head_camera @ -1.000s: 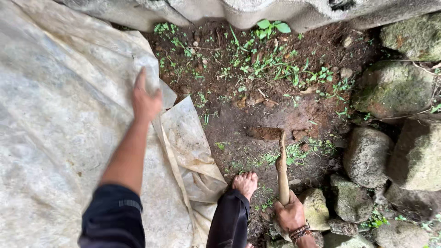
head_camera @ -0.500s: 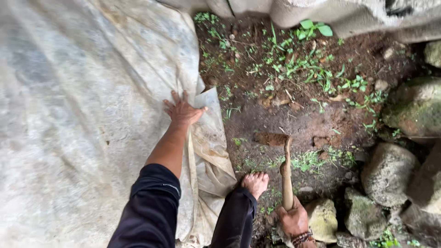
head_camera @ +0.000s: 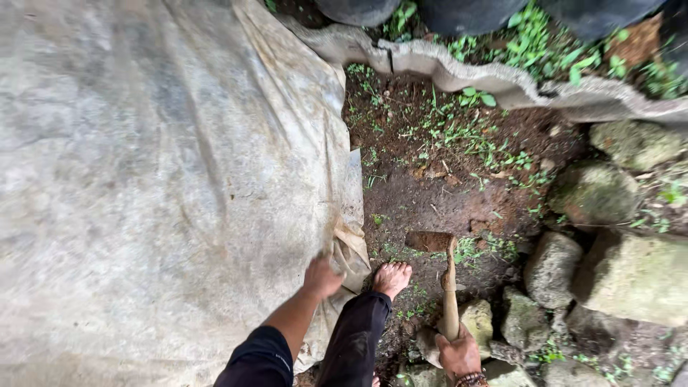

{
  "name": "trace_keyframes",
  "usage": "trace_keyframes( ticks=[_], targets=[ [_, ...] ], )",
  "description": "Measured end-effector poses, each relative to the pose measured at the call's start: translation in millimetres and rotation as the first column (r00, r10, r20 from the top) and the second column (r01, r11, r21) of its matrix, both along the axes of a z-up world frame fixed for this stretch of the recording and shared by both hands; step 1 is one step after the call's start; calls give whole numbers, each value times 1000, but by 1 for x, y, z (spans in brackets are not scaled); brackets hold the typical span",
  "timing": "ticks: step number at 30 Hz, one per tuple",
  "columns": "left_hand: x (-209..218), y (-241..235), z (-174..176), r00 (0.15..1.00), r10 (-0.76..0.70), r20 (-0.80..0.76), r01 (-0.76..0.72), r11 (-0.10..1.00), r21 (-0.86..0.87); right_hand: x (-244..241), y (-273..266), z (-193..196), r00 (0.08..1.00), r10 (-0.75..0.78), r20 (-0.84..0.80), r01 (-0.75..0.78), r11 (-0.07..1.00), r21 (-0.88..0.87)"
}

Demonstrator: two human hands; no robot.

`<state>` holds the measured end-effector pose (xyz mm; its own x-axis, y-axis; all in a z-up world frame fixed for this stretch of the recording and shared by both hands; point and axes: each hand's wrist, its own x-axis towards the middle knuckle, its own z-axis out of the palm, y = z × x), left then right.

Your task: The person clears rocks and debris from a dirt area using hands and a hoe, then sweeps a concrete surface with a broom. The person moves a tarp and uses tools to tidy the outdoor space.

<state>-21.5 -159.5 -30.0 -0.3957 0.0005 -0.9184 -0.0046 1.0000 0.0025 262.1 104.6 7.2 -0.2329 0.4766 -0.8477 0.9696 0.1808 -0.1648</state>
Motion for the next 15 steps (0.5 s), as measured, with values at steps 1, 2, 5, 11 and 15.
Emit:
trace_keyframes(
  ticks=[1,2,5,11,15],
  targets=[
    [16,-8,11,999,45,30,-45,999,-2,-1,6,10,1000,21,-11,-21,1000,9],
    [29,-16,22,998,49,32,-49,999,-2,-1,9,23,1000,4,-28,-4,1000,14],
    [53,-32,49,999,46,-5,-45,997,57,-6,21,66,994,-71,-83,72,997,11],
    [62,-55,116,959,206,-196,-163,963,215,-5,32,159,945,-273,-182,269,962,-46],
    [67,-71,163,891,294,-346,-199,938,284,21,50,193,955,-174,-240,181,984,5]
  ],
)
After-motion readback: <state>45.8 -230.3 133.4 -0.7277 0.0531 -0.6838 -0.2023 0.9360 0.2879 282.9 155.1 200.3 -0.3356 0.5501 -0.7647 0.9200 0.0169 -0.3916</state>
